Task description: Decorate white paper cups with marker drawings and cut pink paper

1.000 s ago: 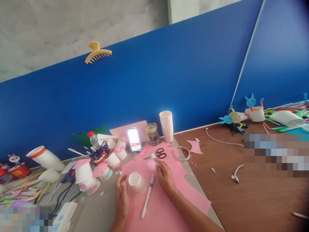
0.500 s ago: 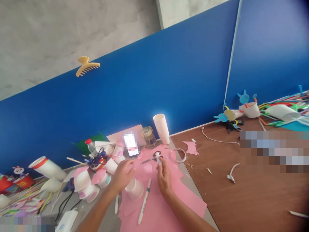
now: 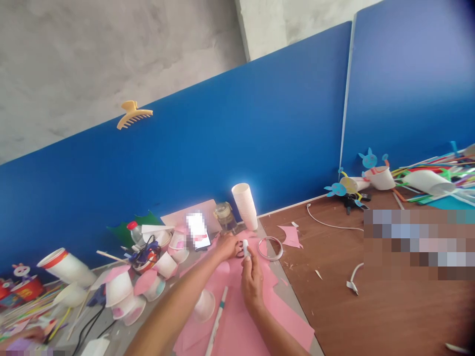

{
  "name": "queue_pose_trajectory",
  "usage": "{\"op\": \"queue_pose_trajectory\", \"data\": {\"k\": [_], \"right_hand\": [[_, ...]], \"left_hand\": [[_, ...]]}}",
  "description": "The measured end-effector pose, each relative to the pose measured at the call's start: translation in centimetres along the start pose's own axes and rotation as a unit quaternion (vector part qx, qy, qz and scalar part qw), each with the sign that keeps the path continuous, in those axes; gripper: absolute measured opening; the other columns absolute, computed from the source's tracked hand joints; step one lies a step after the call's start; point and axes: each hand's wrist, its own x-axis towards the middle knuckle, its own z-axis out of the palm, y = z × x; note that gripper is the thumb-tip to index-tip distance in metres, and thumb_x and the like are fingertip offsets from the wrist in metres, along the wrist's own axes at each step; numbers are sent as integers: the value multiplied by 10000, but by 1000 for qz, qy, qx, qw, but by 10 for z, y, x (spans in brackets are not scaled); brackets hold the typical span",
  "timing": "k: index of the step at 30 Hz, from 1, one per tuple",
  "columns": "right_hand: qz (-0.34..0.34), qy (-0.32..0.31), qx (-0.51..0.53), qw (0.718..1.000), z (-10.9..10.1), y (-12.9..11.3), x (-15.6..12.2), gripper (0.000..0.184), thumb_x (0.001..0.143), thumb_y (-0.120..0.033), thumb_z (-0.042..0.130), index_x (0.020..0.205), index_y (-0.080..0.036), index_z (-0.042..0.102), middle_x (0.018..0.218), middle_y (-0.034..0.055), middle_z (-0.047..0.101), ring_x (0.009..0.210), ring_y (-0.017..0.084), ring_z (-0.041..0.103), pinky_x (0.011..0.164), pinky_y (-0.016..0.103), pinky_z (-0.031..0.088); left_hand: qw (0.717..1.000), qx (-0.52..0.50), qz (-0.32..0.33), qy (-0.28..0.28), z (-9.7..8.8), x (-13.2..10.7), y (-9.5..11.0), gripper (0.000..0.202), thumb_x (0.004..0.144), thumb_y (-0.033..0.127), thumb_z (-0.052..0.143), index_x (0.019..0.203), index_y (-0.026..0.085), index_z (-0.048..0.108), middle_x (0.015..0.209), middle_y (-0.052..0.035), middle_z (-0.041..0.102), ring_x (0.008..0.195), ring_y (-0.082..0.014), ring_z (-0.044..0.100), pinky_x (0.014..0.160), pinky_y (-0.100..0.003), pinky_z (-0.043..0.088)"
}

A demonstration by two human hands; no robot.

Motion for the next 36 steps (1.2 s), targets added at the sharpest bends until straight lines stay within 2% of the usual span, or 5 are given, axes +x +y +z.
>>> {"op": "queue_pose_trajectory", "data": {"k": [10, 23, 28, 32, 36], "right_hand": [[26, -8, 20, 999, 1, -2, 1, 531, 892, -470, 368, 1258, -141, 566, 1170, 147, 649, 1013, 271, 627, 825, 383, 490], [-16, -27, -18, 999, 1, 7, -3, 478, 882, -475, 389, 1168, -164, 611, 870, 76, 691, 812, 232, 644, 717, 344, 498], [-37, -21, -28, 999, 1, 10, -2, 467, 884, -459, 391, 1172, -164, 609, 905, 88, 700, 852, 238, 651, 732, 348, 506], [-38, -31, -41, 998, 0, 11, 0, 474, 871, -433, 412, 1189, -135, 598, 1101, 137, 678, 1016, 264, 628, 832, 387, 497], [-23, -60, -47, 997, -2, 11, 1, 473, 854, -412, 426, 1205, -135, 581, 1187, 147, 647, 1086, 269, 605, 893, 412, 474]], "left_hand": [[998, 47, 47, -16, 2, 2, 0, 204, 701, 405, 658, 766, 213, 638, 932, -57, 597, 930, -251, 557, 835, -358, 401], [990, 83, 50, 104, -61, -55, -42, 150, 805, 267, 511, 878, 189, 616, 972, -75, 585, 935, -235, 518, 890, -375, 360], [988, 89, 92, 82, -51, -65, -31, 118, 796, 247, 538, 830, 181, 630, 952, -94, 597, 932, -254, 534, 943, -422, 320], [988, 73, 122, 57, -38, -62, -15, 89, 782, 218, 563, 804, 174, 637, 941, -111, 617, 986, -290, 540, 971, -470, 292], [993, 41, 103, 36, -43, -57, -9, 126, 776, 195, 570, 880, 181, 639, 994, -107, 634, 1029, -286, 545, 1002, -474, 267]]}}
